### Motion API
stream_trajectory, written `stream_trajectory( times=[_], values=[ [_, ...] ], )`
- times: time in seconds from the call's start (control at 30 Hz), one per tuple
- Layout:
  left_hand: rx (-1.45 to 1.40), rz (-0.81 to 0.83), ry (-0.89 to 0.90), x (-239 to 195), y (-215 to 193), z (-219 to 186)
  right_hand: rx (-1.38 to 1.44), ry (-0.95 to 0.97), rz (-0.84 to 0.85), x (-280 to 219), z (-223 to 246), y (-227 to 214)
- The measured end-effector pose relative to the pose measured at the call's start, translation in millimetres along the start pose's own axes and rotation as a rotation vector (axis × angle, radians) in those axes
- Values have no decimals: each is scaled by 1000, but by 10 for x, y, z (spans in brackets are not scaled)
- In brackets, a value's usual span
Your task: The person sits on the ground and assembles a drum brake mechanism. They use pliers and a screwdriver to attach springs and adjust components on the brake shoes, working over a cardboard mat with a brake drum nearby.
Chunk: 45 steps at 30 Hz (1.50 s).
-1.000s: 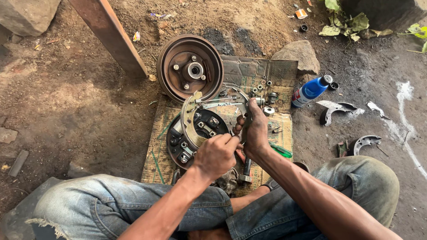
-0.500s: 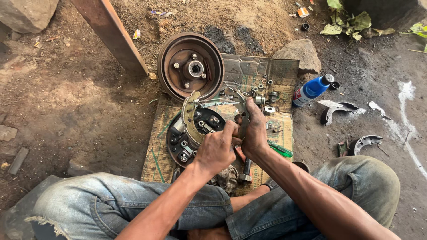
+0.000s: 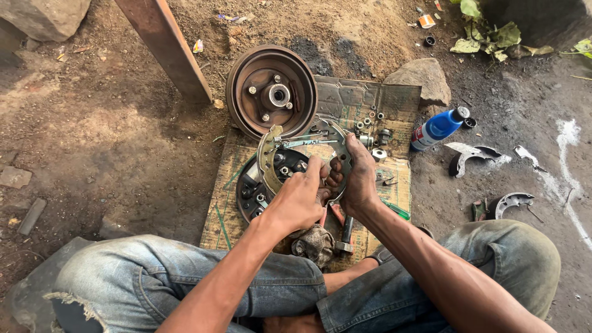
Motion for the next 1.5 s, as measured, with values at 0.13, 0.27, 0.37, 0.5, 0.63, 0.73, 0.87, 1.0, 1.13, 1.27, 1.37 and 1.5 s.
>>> stream_trajectory(
  times=[0.13, 0.27, 0.37, 0.5, 0.63, 0.73, 0.87, 1.0, 1.13, 1.27, 1.37, 1.5],
  values=[
    [0, 139, -218, 26, 126, 35, -12, 86, 27, -13, -50, -4],
    [32, 70, -189, 44, 104, -26, -54, 7, 17, -11, -17, -7],
    [24, 112, -318, 79, 118, 81, -60, -27, 33, -9, -12, 17],
    [56, 54, -345, 82, 77, 136, -36, -32, 66, 5, 3, 95],
    [-119, -42, -280, 64, 35, 185, -125, -92, 104, 13, 66, 115],
    [-100, -48, -273, 61, -27, 147, -59, -40, 74, 33, 34, 127],
    [-88, 21, -298, 46, -51, 26, -23, -33, 45, 18, 42, 111],
    [-56, 45, -310, 37, -72, -54, -10, -65, 66, -6, 64, 123],
    [-33, 50, -430, 108, -79, 105, 3, -61, 108, -27, 41, 150],
    [-126, 49, -455, 127, -53, 257, 4, -97, 115, -22, 64, 180],
    [-123, 54, -361, 155, -48, 234, 18, -89, 136, -9, 83, 197],
    [-44, 16, -140, 37, -113, 100, -36, -58, 121, 49, 119, 181]
  ],
)
Point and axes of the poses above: each hand's wrist, its own x-axis towards the middle knuckle, its own y-axis out of the palm, z = x × y, the point moved 7 cm from there along x, towards the middle knuckle, and after that the axes turned 6 degrees about z, right-handed, at the moved point
